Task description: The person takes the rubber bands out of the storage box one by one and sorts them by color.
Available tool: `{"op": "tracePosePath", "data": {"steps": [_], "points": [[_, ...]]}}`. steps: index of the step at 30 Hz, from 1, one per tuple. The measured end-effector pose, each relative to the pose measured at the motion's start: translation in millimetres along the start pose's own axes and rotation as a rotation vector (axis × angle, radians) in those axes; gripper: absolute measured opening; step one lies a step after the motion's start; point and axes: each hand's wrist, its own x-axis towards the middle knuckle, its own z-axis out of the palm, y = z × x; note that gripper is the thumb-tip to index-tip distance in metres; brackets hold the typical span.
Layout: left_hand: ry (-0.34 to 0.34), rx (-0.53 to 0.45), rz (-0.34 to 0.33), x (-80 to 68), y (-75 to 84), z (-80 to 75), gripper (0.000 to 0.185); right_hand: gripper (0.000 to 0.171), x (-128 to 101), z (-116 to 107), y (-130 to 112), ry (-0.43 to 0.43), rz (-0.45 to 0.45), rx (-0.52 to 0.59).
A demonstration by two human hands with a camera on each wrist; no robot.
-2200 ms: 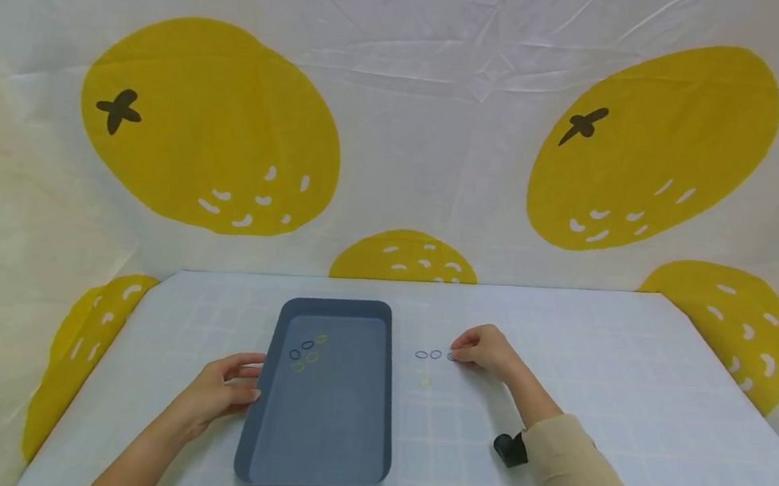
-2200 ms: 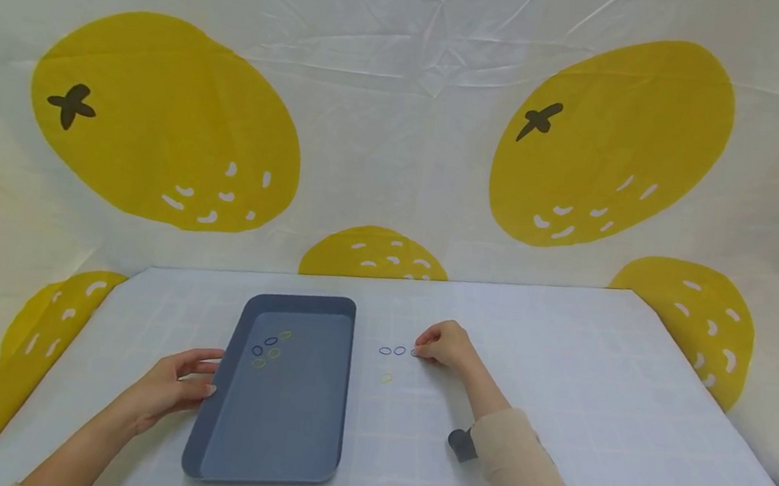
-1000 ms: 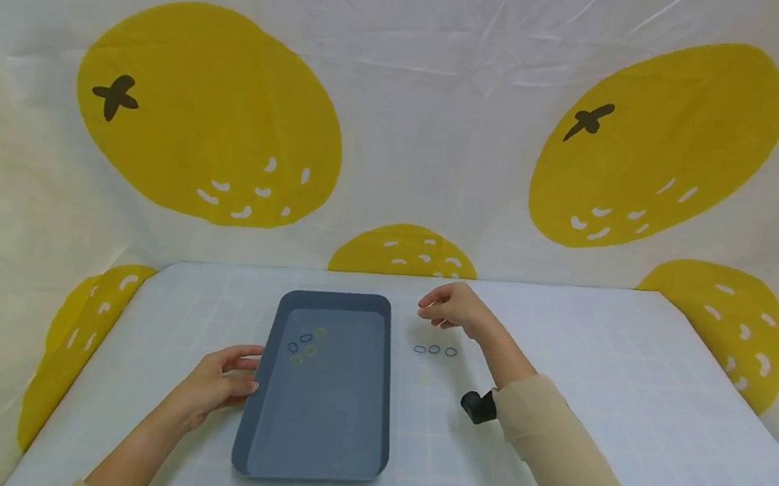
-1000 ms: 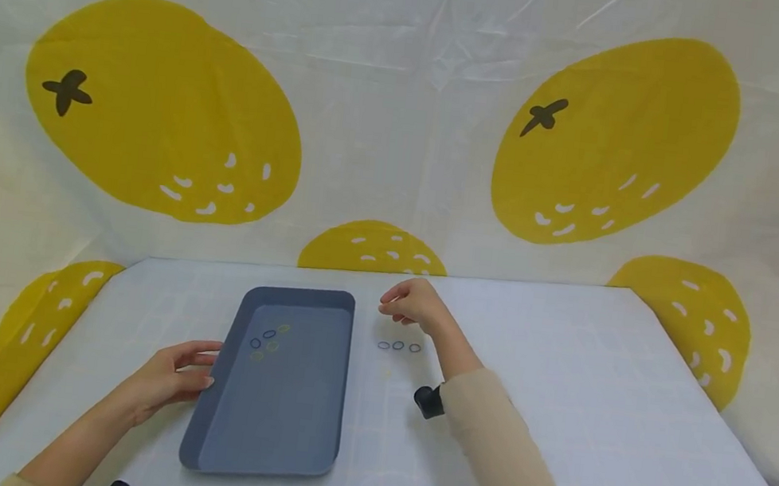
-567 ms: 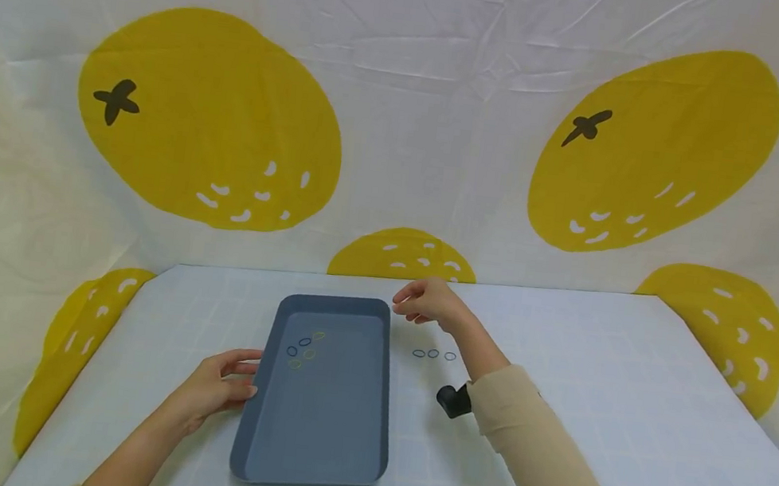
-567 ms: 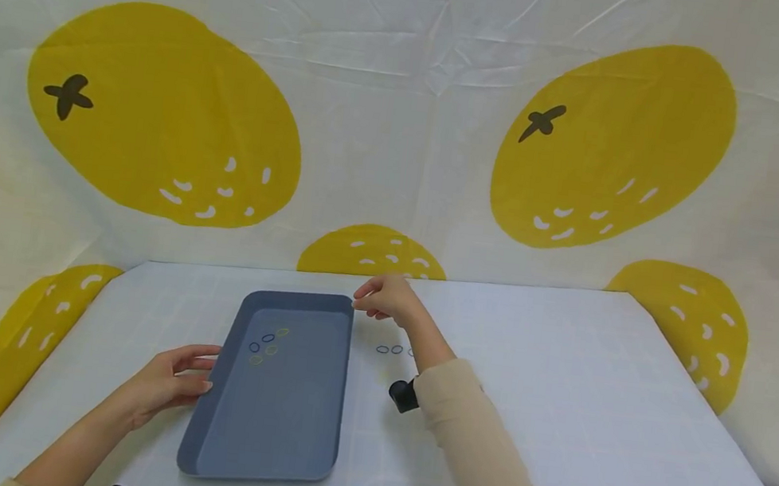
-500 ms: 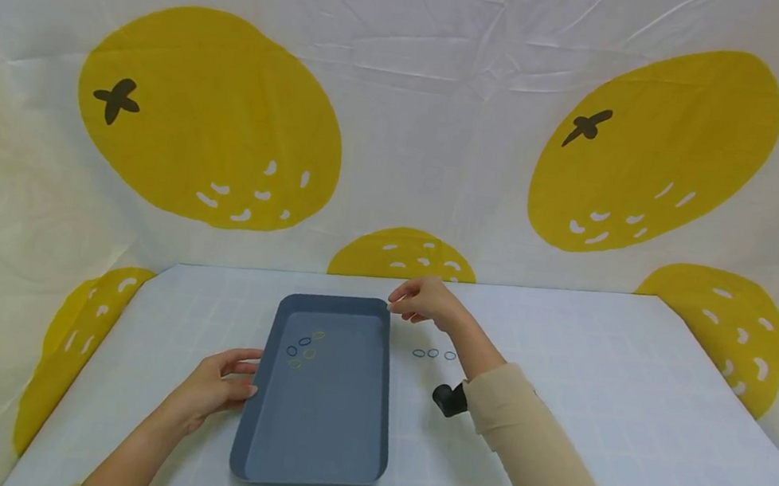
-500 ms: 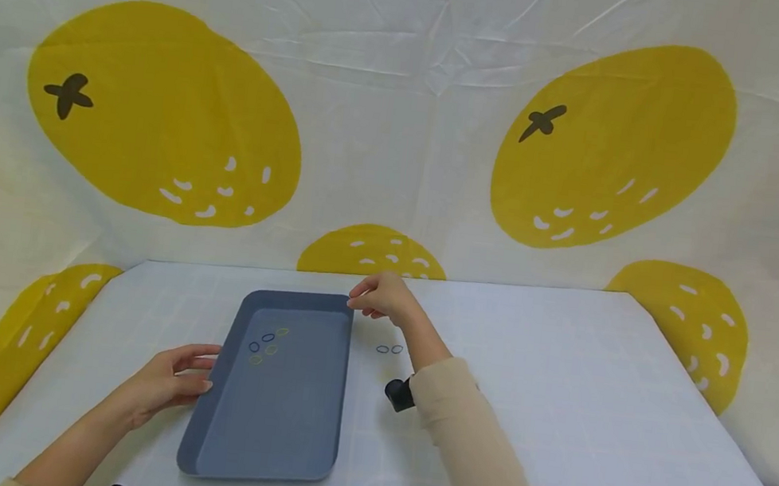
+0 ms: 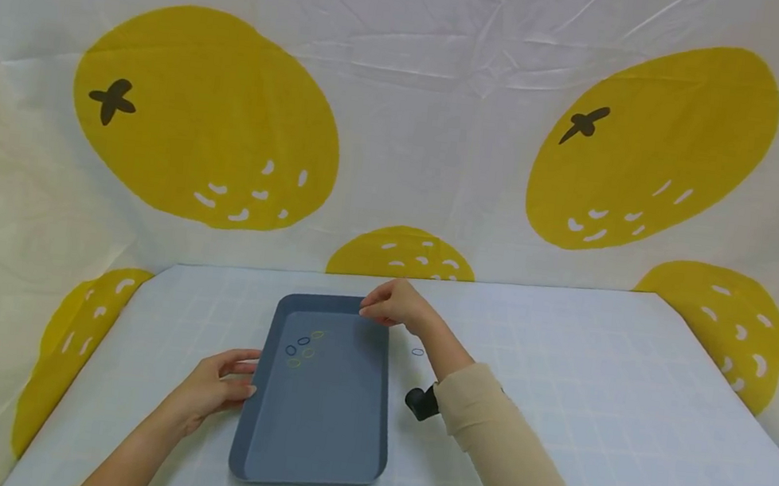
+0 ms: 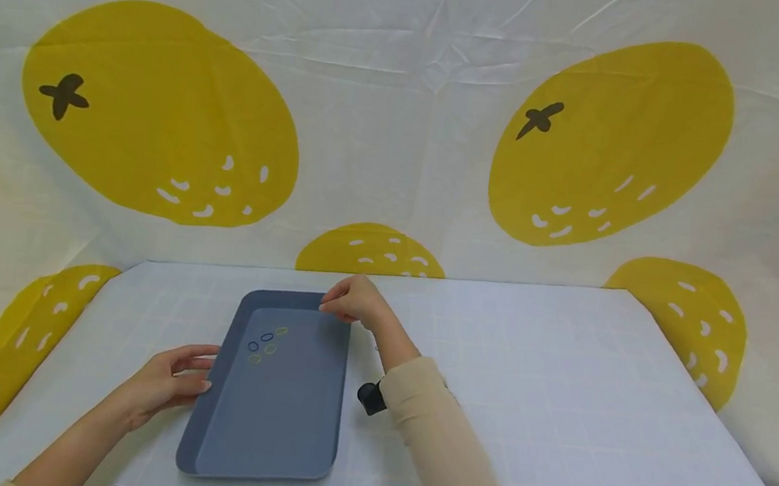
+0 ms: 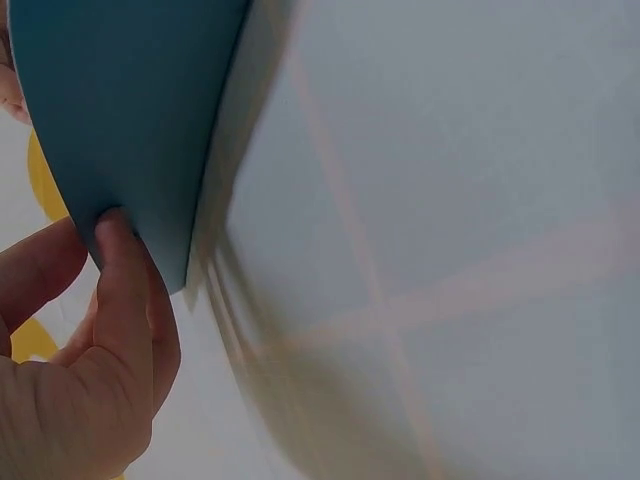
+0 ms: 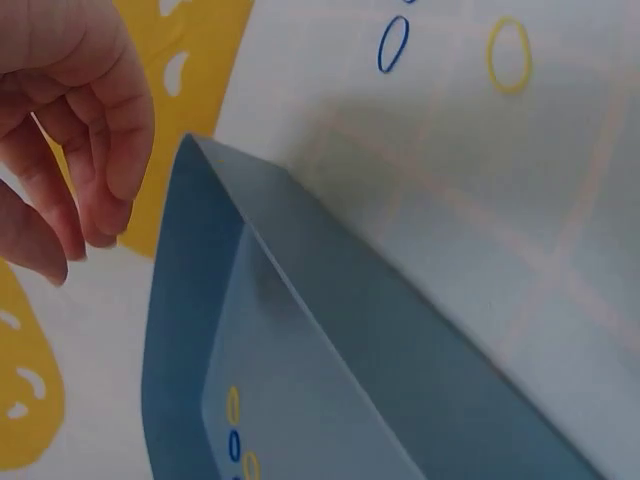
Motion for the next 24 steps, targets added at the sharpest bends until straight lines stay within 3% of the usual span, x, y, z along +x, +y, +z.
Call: {"op": "tracePosePath", "data": {"steps": [10, 24], "points": [[0.001, -0.013, -0.006, 0.2, 0.5, -0.9, 0.063, 0.017, 7.7, 23.4, 4.9, -0.036, -0.004, -0.023], [0.005, -0.022, 0.001, 0.2, 0.4, 0.7, 0.063, 0.017, 14.8, 48.5, 6.1, -0.062, -0.034, -0.144]]}}
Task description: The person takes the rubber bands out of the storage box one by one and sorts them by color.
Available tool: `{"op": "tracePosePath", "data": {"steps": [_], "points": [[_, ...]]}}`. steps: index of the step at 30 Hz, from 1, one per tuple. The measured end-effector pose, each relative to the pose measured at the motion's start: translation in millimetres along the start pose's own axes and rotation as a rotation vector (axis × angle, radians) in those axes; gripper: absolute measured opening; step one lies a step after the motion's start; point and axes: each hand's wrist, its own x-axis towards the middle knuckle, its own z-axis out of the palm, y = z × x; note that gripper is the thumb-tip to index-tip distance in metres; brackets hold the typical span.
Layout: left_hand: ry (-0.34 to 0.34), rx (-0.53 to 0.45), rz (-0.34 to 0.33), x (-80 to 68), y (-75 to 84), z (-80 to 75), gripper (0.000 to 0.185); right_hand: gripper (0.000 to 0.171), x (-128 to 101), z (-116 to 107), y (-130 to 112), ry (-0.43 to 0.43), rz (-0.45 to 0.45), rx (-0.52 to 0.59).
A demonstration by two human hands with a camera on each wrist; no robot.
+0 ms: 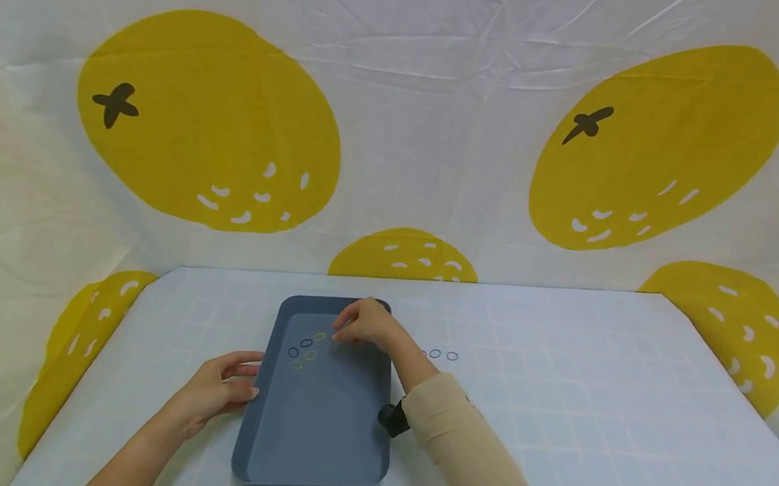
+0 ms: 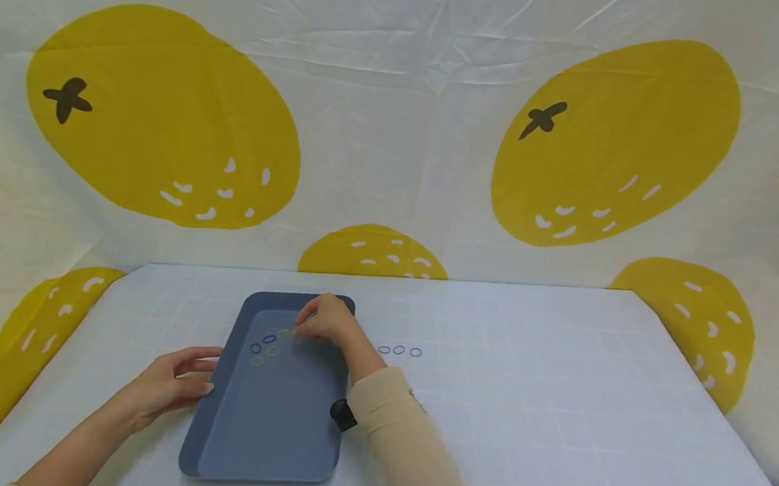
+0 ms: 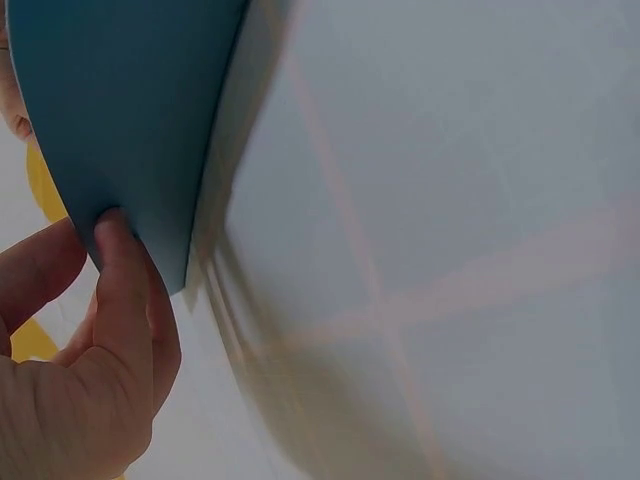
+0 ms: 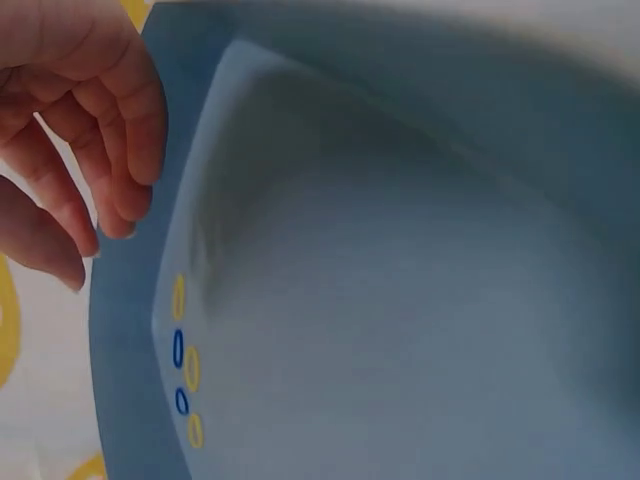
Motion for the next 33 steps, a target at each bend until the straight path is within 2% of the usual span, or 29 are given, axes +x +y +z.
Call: {"op": "tracePosePath", "data": {"steps": [9, 17, 21, 28, 33], "points": [[-0.001, 0.001, -0.005, -1.0, -1.6, -0.2, 0.064, 0.015, 4.7, 17.9, 4.3, 0.051, -0.008, -0.027], [0.013, -0.005, -0.015, -2.2, -1.2, -1.4, 0.062, 0.017, 17.6, 41.7, 18.2, 0.233, -0.093, -0.073], [0.009, -0.01, -0.011, -2.2, 0.0, -1.7, 0.062, 0.018, 22.4, 50.7, 20.7, 0.3, -0.115, -0.163], [-0.002, -0.005, -0.001, -1.8, 0.8, -0.9, 0.063, 0.017, 22.7, 59.8, 14.1, 0.337, -0.055, -0.333], [-0.008, -0.011, -0.001, -1.9, 1.2, 0.1, 0.063, 0.011, 21.6, 60.3, 12.6, 0.344, -0.033, -0.364]]}}
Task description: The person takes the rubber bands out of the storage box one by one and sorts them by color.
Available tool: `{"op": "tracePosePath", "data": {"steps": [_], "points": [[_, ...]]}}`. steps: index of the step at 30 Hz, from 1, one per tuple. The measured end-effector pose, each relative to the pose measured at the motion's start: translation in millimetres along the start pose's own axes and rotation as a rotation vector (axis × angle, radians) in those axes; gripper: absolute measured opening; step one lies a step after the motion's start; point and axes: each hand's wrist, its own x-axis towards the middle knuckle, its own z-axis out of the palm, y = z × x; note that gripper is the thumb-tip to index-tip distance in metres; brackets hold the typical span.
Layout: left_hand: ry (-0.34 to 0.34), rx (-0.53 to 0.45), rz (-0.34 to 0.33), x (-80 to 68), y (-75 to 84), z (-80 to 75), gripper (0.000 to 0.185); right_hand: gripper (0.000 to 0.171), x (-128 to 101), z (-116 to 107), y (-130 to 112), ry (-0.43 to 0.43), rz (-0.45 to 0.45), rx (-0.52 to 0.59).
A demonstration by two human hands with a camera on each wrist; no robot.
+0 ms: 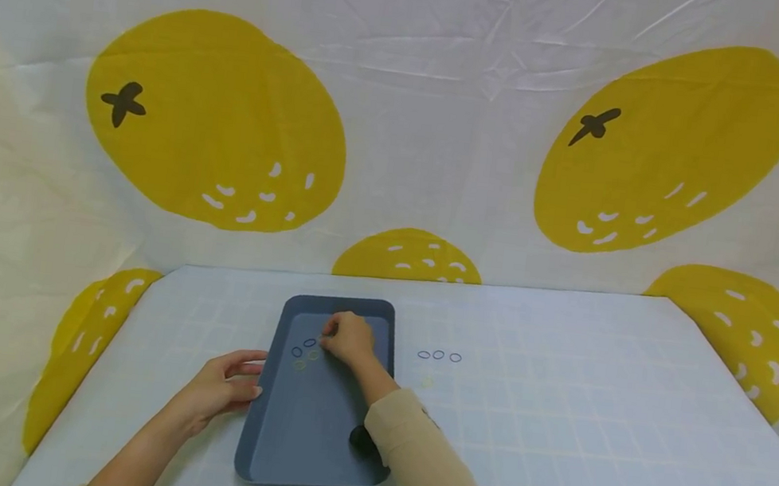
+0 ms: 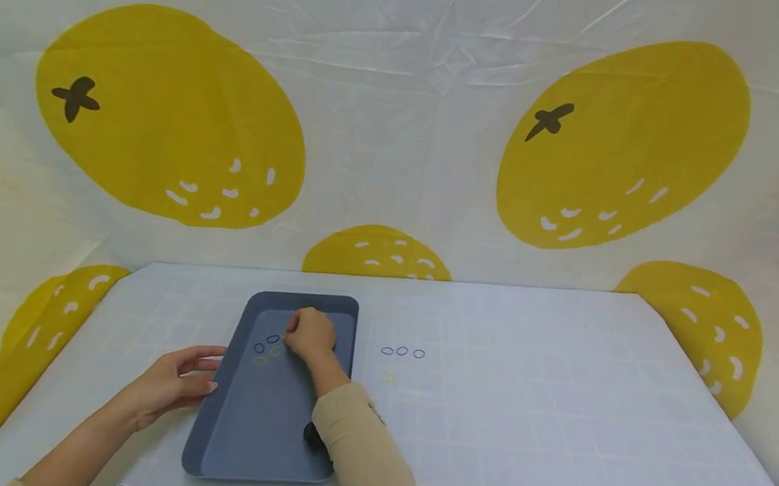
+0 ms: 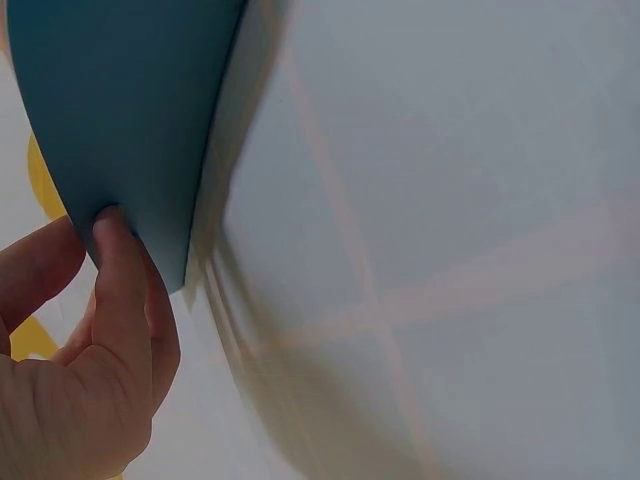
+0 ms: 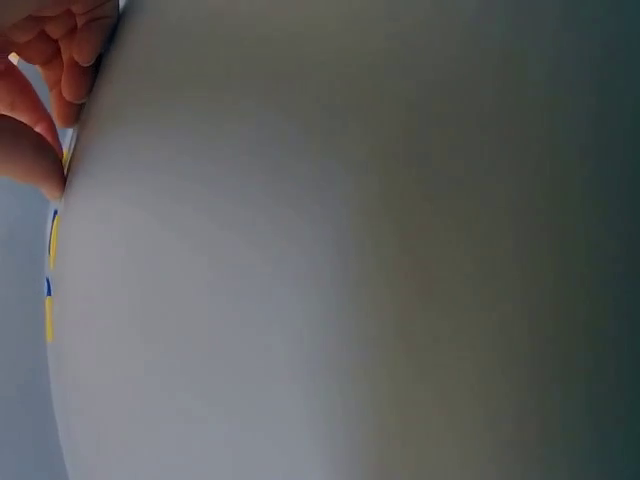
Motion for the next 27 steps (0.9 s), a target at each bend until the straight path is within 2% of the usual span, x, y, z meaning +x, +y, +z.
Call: {"op": "tracePosePath", "data": {"steps": [11, 16, 21, 23, 27], "points": [[0.003, 0.012, 0.009, -1.6, 0.1, 0.5, 0.061, 0.022, -3.9, -2.8, -5.6, -0.06, 0.027, -0.062], [0.005, 0.026, 0.0, -2.3, 0.4, -0.3, 0.061, 0.018, -5.4, -9.2, -4.0, -0.097, -0.008, 0.084], [0.005, 0.02, -0.005, -1.0, 0.9, -0.5, 0.061, 0.014, -5.9, -27.9, -1.8, -0.12, -0.044, 0.218], [0.002, 0.019, -0.002, 0.0, 2.0, -0.2, 0.061, 0.012, -6.1, -39.8, -1.8, -0.146, -0.035, 0.264], [-0.013, 0.018, 0.004, -0.2, 3.6, -0.6, 0.062, 0.007, -8.3, -63.0, -1.2, -0.209, 0.029, 0.454]]}}
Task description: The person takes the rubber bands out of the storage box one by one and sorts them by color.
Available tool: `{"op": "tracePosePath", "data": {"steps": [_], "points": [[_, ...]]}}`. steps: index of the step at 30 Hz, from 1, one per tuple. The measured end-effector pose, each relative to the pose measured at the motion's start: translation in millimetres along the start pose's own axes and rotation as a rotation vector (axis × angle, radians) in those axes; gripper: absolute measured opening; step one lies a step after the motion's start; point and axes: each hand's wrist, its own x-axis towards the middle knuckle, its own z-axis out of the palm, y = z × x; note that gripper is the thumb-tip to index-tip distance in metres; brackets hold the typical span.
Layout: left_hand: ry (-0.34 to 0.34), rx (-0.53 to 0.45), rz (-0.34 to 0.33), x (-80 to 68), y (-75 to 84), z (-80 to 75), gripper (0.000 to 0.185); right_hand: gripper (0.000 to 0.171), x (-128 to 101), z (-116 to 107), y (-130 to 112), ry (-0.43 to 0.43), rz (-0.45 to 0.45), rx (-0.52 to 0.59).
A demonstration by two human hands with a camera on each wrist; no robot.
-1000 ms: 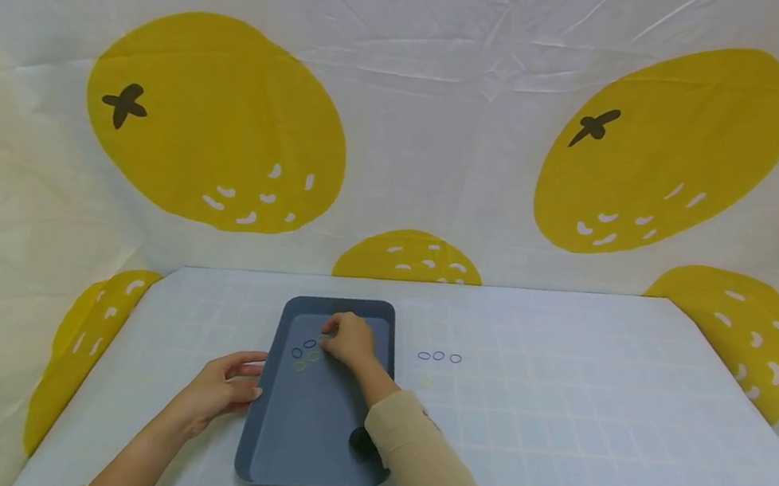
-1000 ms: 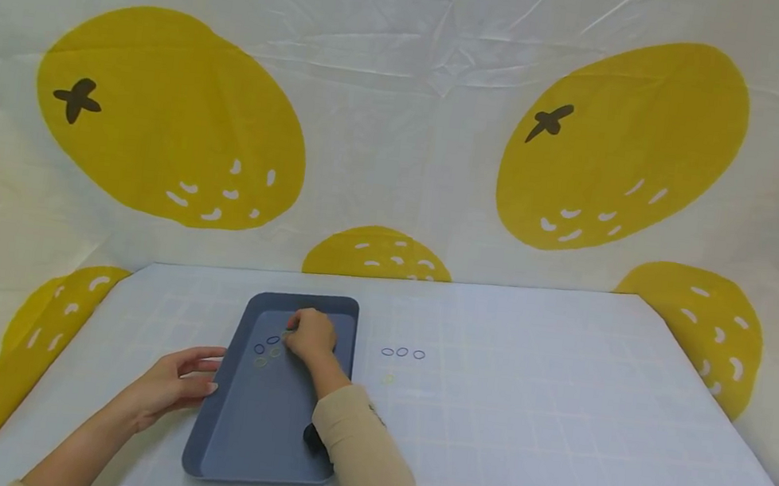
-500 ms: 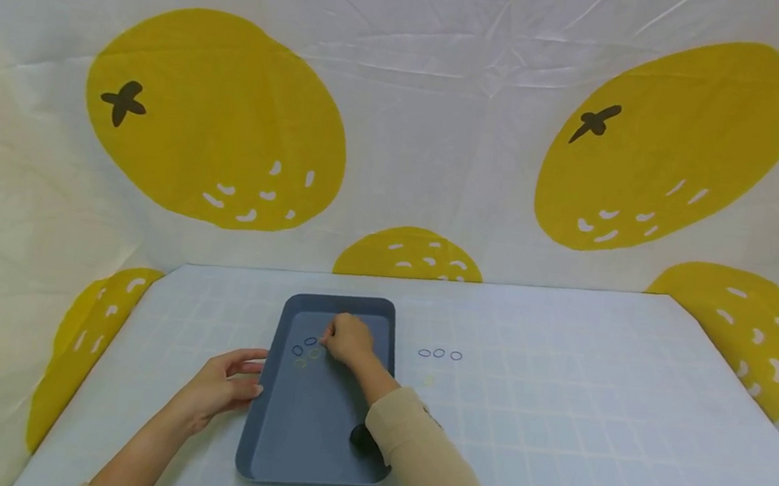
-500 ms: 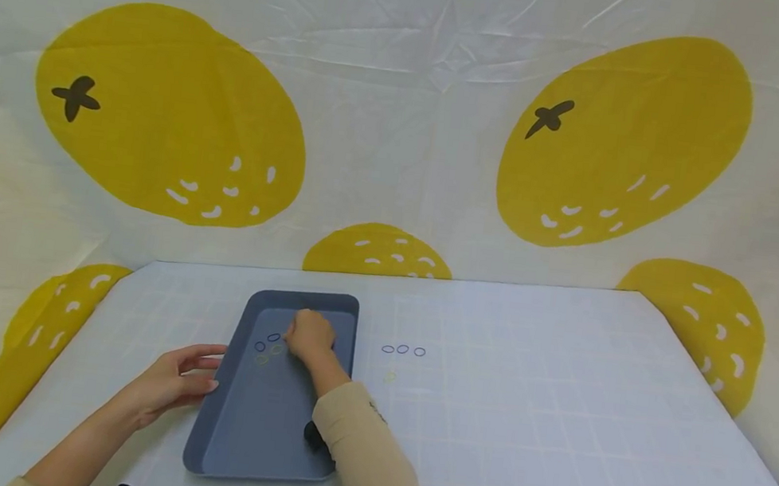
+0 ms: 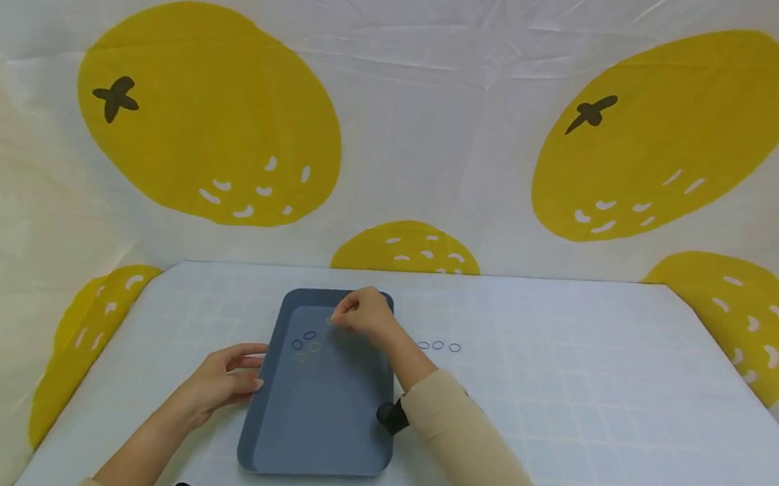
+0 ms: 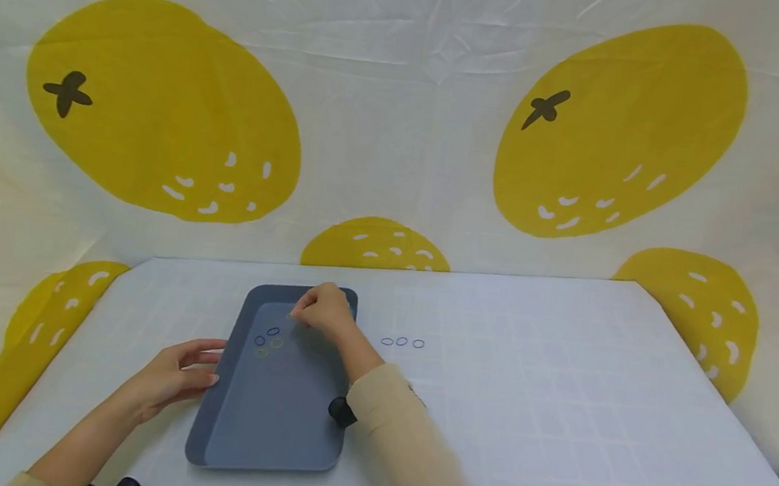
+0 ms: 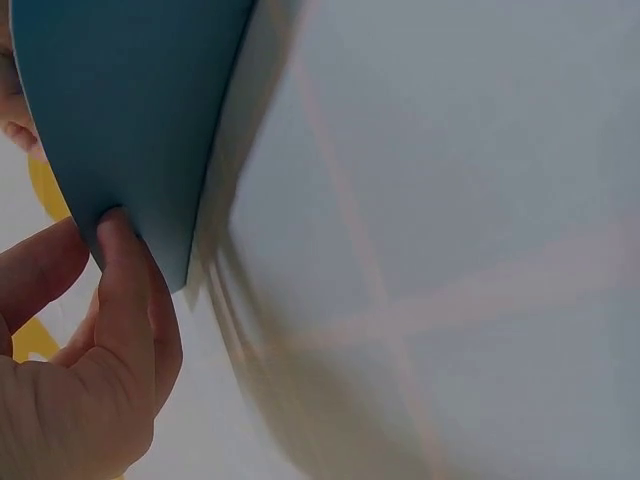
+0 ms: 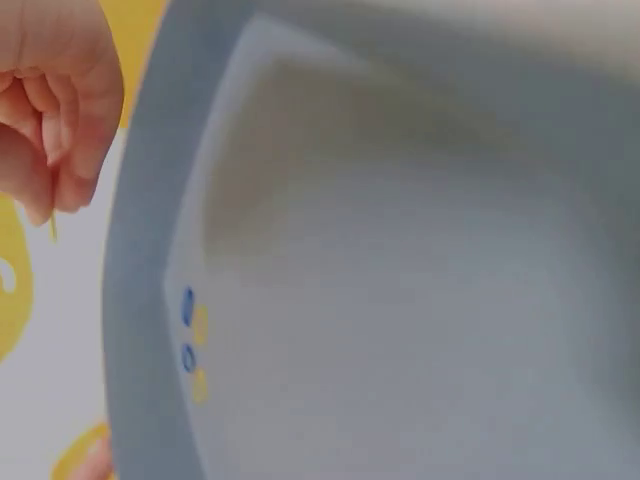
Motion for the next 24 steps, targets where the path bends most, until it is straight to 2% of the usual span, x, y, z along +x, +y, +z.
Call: {"op": "tracePosePath", "data": {"steps": [3, 5, 12, 17, 24], "points": [[-0.011, 0.0, 0.005, -0.4, 0.7, -1.5, 0.062, 0.008, -4.8, -12.7, -5.3, -0.013, 0.034, 0.136], [-0.009, -0.001, 0.003, -0.5, 0.9, -1.7, 0.061, 0.01, -8.4, -20.0, -7.3, -0.019, 0.04, 0.184], [0.001, -0.003, -0.014, -1.0, -1.5, -1.1, 0.062, 0.013, -20.5, -41.4, -2.2, -0.042, 0.051, 0.197], [0.003, -0.012, -0.016, -0.1, -4.6, -1.5, 0.062, 0.015, -29.8, -59.4, 10.1, -0.068, 0.049, 0.217], [0.0, -0.003, -0.004, 2.7, -5.8, -1.6, 0.063, 0.02, -46.1, -82.8, 31.5, -0.066, 0.057, 0.172]]}}
